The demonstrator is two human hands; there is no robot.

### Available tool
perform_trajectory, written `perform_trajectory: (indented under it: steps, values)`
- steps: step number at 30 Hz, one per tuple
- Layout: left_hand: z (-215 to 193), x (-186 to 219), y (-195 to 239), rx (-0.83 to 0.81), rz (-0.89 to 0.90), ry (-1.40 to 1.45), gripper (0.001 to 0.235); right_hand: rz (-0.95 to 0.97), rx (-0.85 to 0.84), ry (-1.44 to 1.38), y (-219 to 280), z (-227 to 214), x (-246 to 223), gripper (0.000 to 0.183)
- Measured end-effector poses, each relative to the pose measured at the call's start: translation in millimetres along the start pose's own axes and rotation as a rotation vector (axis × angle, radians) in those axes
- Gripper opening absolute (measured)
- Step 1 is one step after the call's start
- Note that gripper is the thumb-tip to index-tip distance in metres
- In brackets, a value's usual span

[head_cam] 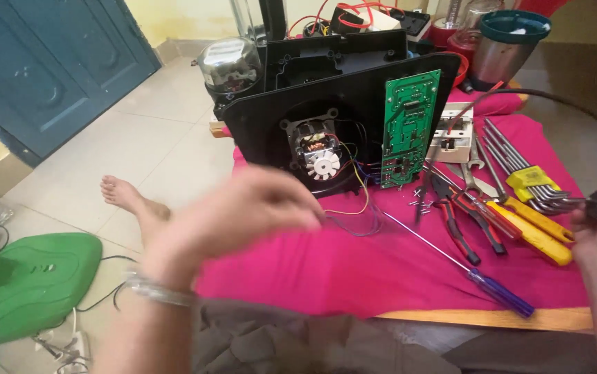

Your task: The person sits on the floor and works on the internal components of a disassembled black appliance. They handle the motor, circuit board, and various wires, connecting and adjusting them by hand. The person also manipulates the power cord and plug during the process.

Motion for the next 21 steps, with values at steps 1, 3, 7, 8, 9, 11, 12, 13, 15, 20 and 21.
perform_trajectory:
  steps: [1, 3, 7, 8, 9, 11, 12, 13, 15, 20, 21]
  values:
    - [18, -5, -5, 0.001, -0.003, 0.002, 0.018, 0.002, -0.003, 0.002, 3, 4, 2, 0.031]
    - [80, -7, -16, -0.284, 0.085, -0.253, 0.026, -0.06, 0.044, -0.068, 8, 3, -5, 0.029]
    - [126, -18, -27, -0.186, 0.02, -0.257, 0.024, -0.039, 0.053, -0.097, 10, -1, -10, 0.028]
    - [130, -20, -28, -0.164, 0.004, -0.27, 0.022, -0.034, 0.041, -0.166, 3, -5, -9, 0.024]
    - [133, -23, -30, -0.141, -0.013, -0.282, 0.021, -0.029, 0.029, -0.235, -4, -9, -7, 0.02]
    - [133, -34, -35, -0.073, -0.018, -0.334, 0.02, 0.051, 0.037, -0.275, 16, 6, -10, 0.019]
    - [130, -40, -37, -0.006, -0.024, -0.382, 0.02, 0.131, 0.046, -0.311, 28, 13, -9, 0.019]
    - [130, -45, -38, -0.01, -0.022, -0.383, 0.02, 0.131, 0.05, -0.31, 60, 30, -17, 0.019]
    - [117, -59, -39, 0.102, -0.089, -0.408, 0.017, 0.24, -0.046, -0.32, 125, 78, -26, 0.033]
    - [114, -73, -36, 0.182, -0.133, -0.259, 0.02, 0.384, -0.22, -0.512, 178, 130, -30, 0.028]
    - [116, -73, -36, 0.183, -0.125, -0.24, 0.021, 0.398, -0.283, -0.513, 179, 135, -30, 0.025]
Point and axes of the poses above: each hand's wrist, its own y-axis away from the middle knuckle, its own z-axis out of the palm, x = y × z, the point moved 9 cm from there along -y, towards the middle knuckle, and after that the axes turned 14 degrees about -y, right-handed, at the moved point
